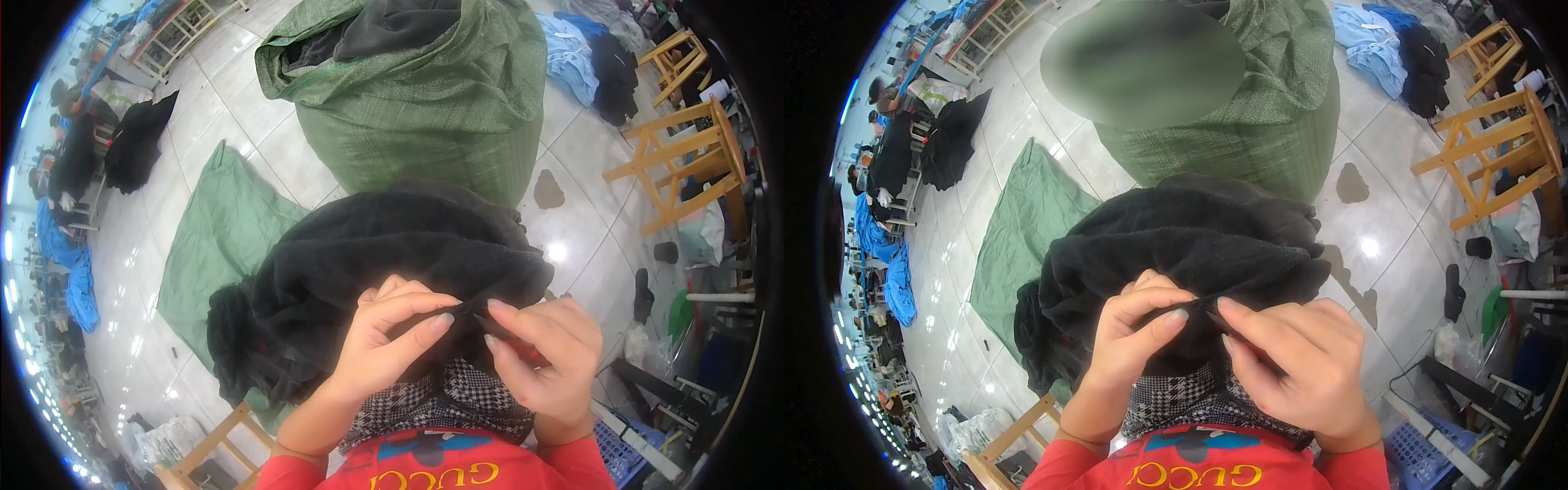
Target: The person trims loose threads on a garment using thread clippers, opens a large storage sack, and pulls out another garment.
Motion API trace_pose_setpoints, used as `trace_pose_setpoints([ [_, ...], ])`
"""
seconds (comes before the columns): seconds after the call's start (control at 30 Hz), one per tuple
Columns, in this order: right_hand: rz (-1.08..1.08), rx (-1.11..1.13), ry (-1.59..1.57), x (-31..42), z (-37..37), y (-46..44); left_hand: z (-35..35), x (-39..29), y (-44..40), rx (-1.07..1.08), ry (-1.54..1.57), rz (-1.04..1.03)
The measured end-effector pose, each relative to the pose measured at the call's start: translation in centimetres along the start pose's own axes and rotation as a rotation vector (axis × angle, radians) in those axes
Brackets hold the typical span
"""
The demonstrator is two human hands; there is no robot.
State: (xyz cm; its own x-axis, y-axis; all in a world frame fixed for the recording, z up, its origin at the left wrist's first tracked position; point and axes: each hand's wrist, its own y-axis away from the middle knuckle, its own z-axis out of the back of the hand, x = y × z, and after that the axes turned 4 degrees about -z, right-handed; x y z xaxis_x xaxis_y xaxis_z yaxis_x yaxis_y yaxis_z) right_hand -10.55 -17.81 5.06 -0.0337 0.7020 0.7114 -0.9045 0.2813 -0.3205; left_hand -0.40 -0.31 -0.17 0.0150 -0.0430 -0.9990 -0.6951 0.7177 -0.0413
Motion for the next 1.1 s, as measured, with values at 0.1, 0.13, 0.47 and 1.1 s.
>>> trace_pose_setpoints([
  [0.1, 0.031, -0.007, 0.009, -0.13, -0.15, -0.04, 0.05, -0.13, 0.04, 0.003, -0.047, 0.002],
  [0.13, 0.037, -0.010, 0.008, -0.15, -0.18, -0.06, 0.06, -0.10, 0.03, 0.006, -0.049, -0.002],
  [0.47, 0.040, 0.003, 0.008, -0.05, -0.14, -0.22, 0.14, -0.13, -0.06, 0.014, -0.054, -0.009],
  [1.1, 0.062, -0.019, 0.041, 0.02, -0.74, -0.21, 0.14, 0.01, -0.04, 0.009, -0.075, -0.033],
])
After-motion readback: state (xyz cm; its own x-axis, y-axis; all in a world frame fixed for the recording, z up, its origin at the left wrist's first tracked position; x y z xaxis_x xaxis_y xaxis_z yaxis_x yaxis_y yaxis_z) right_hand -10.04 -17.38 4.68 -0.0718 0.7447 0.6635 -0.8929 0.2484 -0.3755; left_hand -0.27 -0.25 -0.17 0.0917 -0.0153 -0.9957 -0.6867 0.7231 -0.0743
